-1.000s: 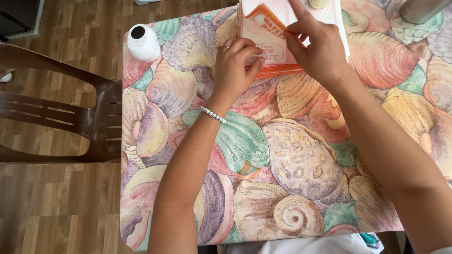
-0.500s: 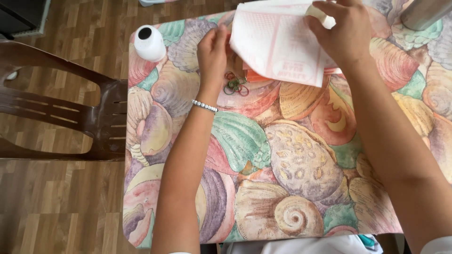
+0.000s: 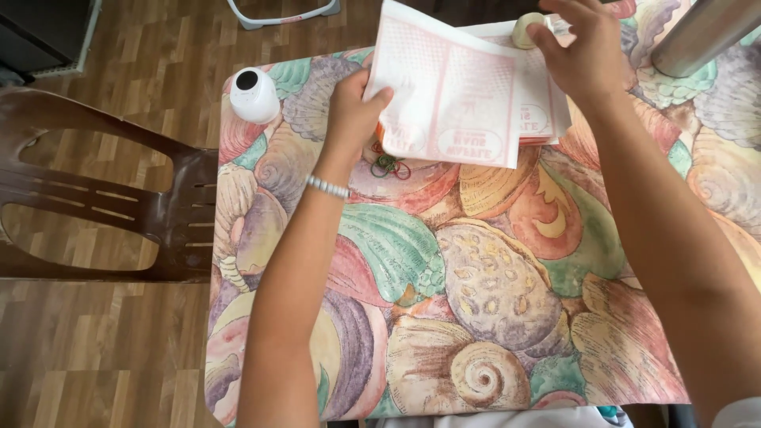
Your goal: Folding printed paper sheets into bags on a table.
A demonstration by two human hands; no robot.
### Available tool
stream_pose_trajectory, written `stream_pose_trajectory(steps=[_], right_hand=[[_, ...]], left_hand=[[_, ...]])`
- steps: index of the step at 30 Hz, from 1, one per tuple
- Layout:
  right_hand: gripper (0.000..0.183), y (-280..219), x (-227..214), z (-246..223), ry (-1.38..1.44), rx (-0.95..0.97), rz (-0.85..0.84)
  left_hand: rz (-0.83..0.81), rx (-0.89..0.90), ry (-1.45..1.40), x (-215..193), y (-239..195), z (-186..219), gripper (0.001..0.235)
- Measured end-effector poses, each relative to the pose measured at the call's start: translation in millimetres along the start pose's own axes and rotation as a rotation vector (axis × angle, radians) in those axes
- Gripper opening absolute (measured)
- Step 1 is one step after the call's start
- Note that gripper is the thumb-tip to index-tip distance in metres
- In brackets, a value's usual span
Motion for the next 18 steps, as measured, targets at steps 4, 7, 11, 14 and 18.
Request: stream_pose_trajectory(steps=[4,7,11,14,18], right_hand=[[0.028,-29,-37,-72,0.351,0.003,0.175],[0.083,-48,-26,-97,0.764,0.169,-0.020],[0.064,-70,-26,-100,0.780,0.535,-0.036],[0.039,-97,-33,-85,0.713,0.744,0.016],[0.036,-125,-40,-81,0.675,0.797,0.005]], left_hand=[[0.115,0.272,-0.137,-8,-42,-1,0.013],[0.085,0.339,-0.380,1,-65,-5,0.032],[-0.075,0.299,-0.553,26,-76,-12,0.036],[-0.124,0.350,-0.594,34,-83,-10,0.041],[-0.045,0.380,-0.354,32,-101,-2,0.036]])
Point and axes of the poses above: each hand's wrist, its own y-axis towards the middle knuckle, its own x-axis out of the palm, z = x × y, the point moved 9 cm from there along y, towards the middle knuckle, and after that the axes turned 7 degrees about y, right-handed, at the moved point
